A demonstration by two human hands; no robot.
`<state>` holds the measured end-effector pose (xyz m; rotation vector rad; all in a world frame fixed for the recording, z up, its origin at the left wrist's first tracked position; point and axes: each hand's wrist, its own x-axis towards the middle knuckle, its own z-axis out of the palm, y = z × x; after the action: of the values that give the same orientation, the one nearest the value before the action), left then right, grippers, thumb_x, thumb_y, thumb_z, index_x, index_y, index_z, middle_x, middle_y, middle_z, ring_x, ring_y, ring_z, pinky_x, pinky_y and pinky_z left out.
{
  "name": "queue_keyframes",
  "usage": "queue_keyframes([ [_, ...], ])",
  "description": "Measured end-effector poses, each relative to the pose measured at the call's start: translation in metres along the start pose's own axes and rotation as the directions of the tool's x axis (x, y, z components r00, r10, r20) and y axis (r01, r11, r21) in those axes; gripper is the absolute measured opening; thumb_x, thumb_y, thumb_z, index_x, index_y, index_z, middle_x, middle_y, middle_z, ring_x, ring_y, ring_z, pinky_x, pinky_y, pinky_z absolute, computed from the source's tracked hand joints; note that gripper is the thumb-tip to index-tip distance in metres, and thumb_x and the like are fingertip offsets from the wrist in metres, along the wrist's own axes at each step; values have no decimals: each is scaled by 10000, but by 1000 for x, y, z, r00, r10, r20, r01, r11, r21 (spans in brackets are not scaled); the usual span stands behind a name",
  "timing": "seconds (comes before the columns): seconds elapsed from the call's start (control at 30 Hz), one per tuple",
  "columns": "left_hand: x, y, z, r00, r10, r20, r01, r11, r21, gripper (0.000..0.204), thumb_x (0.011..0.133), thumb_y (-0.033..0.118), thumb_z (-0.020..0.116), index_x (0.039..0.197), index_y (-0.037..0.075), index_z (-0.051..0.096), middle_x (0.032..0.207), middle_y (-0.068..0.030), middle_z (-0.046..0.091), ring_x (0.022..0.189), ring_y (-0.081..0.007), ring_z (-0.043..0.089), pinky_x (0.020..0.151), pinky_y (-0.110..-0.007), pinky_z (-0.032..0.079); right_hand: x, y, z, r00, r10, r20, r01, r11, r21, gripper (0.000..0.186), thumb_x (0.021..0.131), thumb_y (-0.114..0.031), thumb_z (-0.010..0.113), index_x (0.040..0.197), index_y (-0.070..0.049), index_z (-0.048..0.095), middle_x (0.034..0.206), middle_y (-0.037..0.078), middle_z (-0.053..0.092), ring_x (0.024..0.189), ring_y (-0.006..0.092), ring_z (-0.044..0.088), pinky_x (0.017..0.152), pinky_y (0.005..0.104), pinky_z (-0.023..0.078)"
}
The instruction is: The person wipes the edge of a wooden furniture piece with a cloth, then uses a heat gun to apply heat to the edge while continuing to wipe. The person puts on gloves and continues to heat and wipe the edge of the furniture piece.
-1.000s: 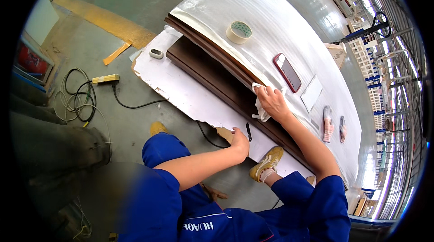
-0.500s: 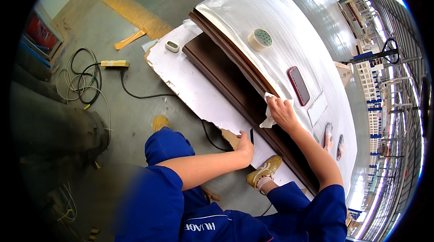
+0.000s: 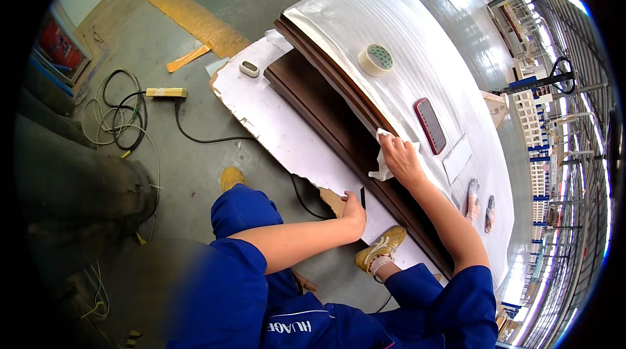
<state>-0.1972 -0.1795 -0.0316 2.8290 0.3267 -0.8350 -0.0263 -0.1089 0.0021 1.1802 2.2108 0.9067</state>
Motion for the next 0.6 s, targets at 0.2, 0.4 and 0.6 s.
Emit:
queue_keyframes([
  [0.2,0,-4,-3,996,64,64,-63,998,-29,473,816,244,685,1257,84,625,1294,-152,590,1189,-352,548,1037,-548,318,7,-3,4,1000,23,-20,-23,1000,-6,456,849,-185,557,1276,-26,558,1015,24,478,854,124,500,629,256,378],
  [0.4,-5,-9,-6,999,28,23,-28,999,-20,474,815,230,685,1256,66,622,1293,-161,589,1186,-346,554,1027,-542,334,8,-1,2,1000,-2,31,2,1000,-21,479,838,-154,558,1297,-16,536,1061,38,484,883,130,518,636,252,400],
  [0.6,-13,-11,-10,999,34,19,-34,999,-22,463,830,221,663,1259,54,615,1304,-167,579,1199,-342,546,1023,-536,337,-34,3,9,995,-48,93,50,999,-16,488,853,-195,543,1305,-10,526,1053,47,478,890,142,501,676,260,386],
])
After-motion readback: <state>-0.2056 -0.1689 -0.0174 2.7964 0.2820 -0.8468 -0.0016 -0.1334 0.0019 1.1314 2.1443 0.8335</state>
